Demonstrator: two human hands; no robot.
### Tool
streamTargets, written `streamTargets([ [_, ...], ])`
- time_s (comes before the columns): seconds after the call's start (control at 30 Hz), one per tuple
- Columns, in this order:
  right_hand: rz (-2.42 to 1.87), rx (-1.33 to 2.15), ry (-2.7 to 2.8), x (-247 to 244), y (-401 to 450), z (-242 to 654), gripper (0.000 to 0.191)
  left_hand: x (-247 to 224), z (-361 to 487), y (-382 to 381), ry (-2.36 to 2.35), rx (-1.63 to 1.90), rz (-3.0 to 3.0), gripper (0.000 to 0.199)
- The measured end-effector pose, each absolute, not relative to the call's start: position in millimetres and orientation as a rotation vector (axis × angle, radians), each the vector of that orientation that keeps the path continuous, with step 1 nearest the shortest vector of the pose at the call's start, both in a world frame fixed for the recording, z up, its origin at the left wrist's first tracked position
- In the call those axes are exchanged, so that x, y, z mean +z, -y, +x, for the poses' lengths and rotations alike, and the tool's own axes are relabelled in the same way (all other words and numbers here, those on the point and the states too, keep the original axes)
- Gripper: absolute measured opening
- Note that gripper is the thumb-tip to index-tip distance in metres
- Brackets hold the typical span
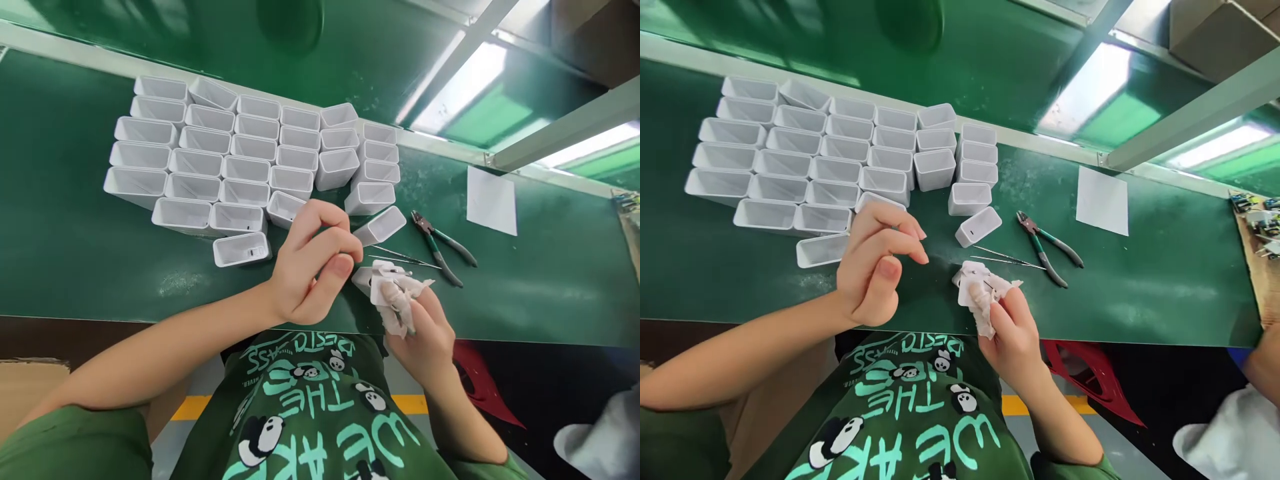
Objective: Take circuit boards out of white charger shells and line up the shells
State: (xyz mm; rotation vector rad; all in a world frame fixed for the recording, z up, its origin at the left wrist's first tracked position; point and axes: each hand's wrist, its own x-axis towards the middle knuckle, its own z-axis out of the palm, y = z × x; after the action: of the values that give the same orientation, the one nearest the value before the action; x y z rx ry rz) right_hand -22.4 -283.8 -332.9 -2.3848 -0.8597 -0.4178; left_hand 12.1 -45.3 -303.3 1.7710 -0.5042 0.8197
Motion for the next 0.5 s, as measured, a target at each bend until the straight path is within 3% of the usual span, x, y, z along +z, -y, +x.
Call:
streamTargets([
  [0.13, -2.331, -0.417, 0.889, -332.5, 282.3, -19.8, 0.045, -301.9, 11.9, 45.0, 0.535, 0.783, 1.774, 0.026],
  [0.27, -1.910, -0.326, 0.529, -321.8, 272.7, -31.8, 0.047, -301.0, 12.9, 44.8, 0.721, 0.703, 1.749, 0.031],
  [0.4, -1.321, 0.195, 0.037, -294.2, 244.8, -39.9, 0.038, -305.3, 15.0, 49.2, 1.019, 0.704, 1.685, 0.058],
  [0.5, -0.924, 0.535, -0.152, -275.0, 227.1, -35.6, 0.026, -308.9, 15.4, 51.7, 0.981, 0.729, 1.731, 0.075],
])
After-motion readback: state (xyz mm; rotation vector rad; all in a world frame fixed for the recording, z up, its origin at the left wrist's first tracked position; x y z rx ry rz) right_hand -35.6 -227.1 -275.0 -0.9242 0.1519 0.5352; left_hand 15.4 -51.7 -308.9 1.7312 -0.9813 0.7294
